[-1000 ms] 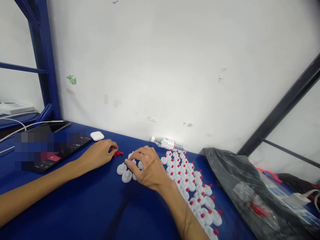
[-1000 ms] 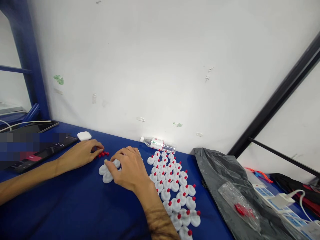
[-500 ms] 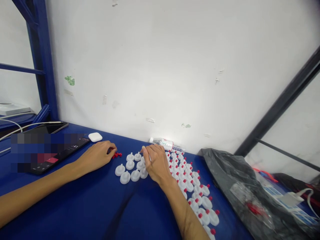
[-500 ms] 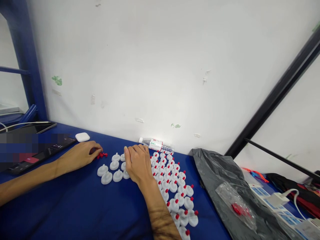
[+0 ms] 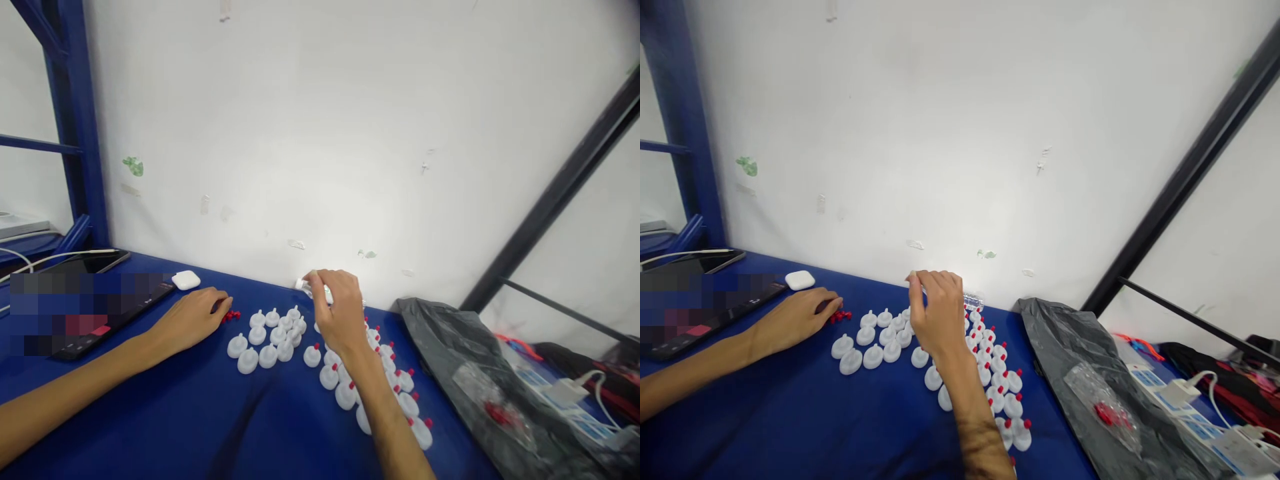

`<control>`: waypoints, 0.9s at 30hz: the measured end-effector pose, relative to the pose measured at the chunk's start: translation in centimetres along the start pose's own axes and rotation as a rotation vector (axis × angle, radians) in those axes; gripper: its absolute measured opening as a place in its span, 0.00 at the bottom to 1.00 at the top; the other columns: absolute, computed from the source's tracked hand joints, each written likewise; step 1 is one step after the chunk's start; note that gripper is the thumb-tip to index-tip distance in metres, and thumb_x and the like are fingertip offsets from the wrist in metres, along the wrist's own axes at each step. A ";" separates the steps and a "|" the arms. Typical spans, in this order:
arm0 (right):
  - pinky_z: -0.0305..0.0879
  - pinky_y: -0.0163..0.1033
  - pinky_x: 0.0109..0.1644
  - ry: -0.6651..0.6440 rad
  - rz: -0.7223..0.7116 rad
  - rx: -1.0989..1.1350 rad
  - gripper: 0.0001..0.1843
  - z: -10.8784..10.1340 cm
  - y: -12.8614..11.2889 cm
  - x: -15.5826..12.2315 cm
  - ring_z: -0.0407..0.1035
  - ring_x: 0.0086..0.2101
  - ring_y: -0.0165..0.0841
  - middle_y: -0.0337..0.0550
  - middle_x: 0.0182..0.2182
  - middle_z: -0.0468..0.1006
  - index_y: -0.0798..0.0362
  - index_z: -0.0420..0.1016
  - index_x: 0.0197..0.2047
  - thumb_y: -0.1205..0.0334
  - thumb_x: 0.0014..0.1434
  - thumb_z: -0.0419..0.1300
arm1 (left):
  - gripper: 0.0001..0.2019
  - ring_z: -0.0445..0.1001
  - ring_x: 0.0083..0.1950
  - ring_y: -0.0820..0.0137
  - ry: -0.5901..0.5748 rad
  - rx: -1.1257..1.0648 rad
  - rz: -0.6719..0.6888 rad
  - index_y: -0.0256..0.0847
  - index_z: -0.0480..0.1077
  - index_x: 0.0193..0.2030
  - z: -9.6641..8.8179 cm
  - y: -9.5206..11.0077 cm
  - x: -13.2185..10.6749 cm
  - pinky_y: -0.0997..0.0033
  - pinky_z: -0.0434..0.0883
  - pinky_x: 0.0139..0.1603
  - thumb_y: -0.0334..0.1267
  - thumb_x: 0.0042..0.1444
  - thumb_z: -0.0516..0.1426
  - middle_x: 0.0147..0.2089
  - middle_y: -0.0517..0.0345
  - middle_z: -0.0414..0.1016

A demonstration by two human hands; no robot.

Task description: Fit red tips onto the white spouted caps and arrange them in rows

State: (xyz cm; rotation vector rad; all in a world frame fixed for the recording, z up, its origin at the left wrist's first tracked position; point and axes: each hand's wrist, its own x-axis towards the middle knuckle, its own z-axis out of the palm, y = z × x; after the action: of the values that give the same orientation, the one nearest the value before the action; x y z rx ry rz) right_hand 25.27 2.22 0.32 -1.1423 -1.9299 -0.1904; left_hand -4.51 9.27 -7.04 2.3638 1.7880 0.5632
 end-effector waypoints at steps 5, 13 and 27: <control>0.72 0.47 0.51 -0.255 0.094 0.028 0.10 -3.6 2.1 -0.9 0.82 0.38 0.40 0.35 0.35 0.88 0.44 0.87 0.44 0.56 0.79 0.65 | 0.11 0.86 0.55 0.57 0.022 -0.023 0.003 0.39 0.81 0.51 -0.2 0.6 -0.4 0.46 0.84 0.63 0.46 0.80 0.65 0.52 0.52 0.86; 0.77 0.58 0.59 -0.496 0.164 0.037 0.06 -2.6 4.9 -5.7 0.84 0.47 0.51 0.41 0.40 0.91 0.43 0.89 0.37 0.62 0.63 0.80 | 0.13 0.85 0.51 0.58 0.068 -0.113 0.030 0.39 0.80 0.50 0.2 0.2 -0.8 0.48 0.83 0.60 0.47 0.81 0.63 0.48 0.54 0.84; 0.88 0.50 0.34 -0.218 0.314 0.476 0.16 6.7 -5.2 -9.0 0.86 0.30 0.47 0.30 0.31 0.88 0.31 0.77 0.41 0.35 0.54 0.68 | 0.17 0.80 0.43 0.46 0.347 -0.279 0.585 0.60 0.76 0.41 -0.7 3.3 -5.2 0.34 0.80 0.55 0.40 0.76 0.48 0.38 0.52 0.84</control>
State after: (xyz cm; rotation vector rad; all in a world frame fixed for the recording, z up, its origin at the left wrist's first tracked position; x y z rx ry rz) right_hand 19.08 -3.07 -8.97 -1.1485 -1.8104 0.5550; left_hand -2.98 3.26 -6.50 2.6788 0.9780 1.2637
